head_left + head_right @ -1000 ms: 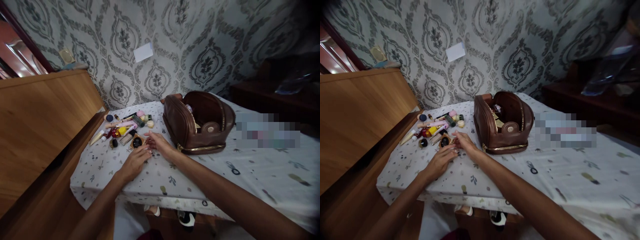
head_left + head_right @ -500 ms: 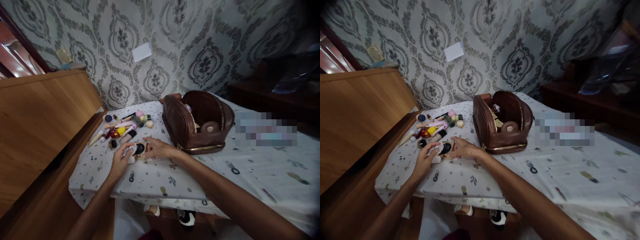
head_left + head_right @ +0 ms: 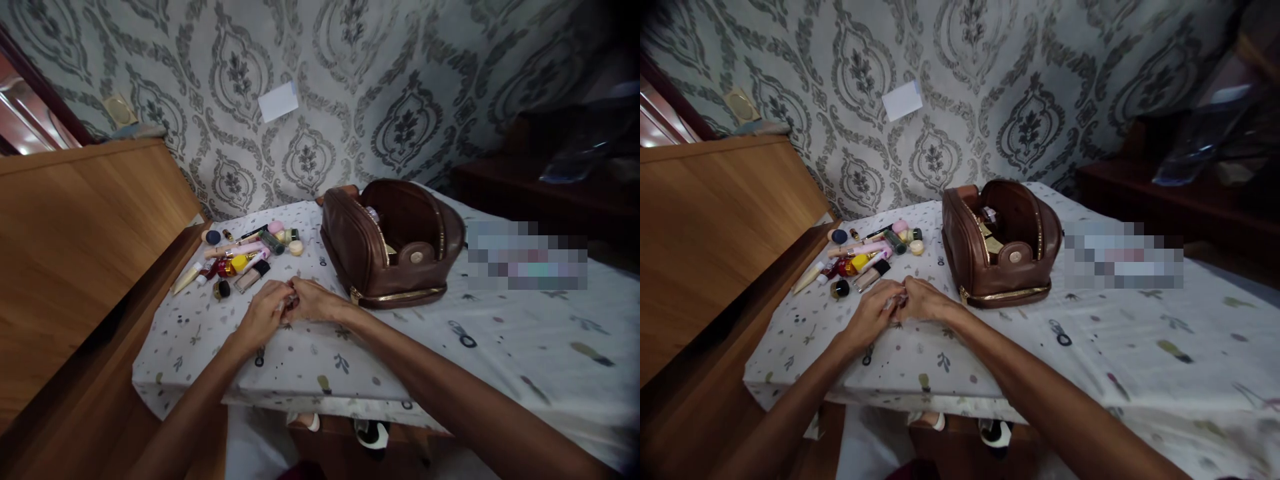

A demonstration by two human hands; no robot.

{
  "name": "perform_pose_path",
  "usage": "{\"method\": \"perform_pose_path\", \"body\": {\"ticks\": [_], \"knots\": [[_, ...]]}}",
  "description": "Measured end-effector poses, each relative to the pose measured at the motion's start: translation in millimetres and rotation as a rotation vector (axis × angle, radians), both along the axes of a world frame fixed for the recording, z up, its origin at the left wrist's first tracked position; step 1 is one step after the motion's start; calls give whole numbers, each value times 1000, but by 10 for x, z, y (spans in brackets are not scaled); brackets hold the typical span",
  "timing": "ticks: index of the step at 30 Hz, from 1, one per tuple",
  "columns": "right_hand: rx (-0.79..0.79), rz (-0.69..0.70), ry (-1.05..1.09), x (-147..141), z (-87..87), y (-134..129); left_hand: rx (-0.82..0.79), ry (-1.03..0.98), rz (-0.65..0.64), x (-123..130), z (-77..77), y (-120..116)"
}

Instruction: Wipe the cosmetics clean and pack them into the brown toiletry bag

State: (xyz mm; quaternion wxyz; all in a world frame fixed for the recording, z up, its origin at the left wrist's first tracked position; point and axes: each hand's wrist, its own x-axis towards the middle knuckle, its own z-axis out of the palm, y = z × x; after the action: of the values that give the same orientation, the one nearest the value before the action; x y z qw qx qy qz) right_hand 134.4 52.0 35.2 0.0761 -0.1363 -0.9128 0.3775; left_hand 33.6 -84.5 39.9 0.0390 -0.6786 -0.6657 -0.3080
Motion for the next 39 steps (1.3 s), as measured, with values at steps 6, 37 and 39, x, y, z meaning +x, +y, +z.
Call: {"method": "perform_pose_path", "body": {"ticks": [6,37,39], "knots": [[-61,7,9,-10,-2,2,-43,70,154,-241,8,110],[-70,69,-11,-28,-53,35,-6,147,227,-13,-62,-619],[-83,78,-3,-28,-68,36,-17,199,179,40,-62,-577]]}}
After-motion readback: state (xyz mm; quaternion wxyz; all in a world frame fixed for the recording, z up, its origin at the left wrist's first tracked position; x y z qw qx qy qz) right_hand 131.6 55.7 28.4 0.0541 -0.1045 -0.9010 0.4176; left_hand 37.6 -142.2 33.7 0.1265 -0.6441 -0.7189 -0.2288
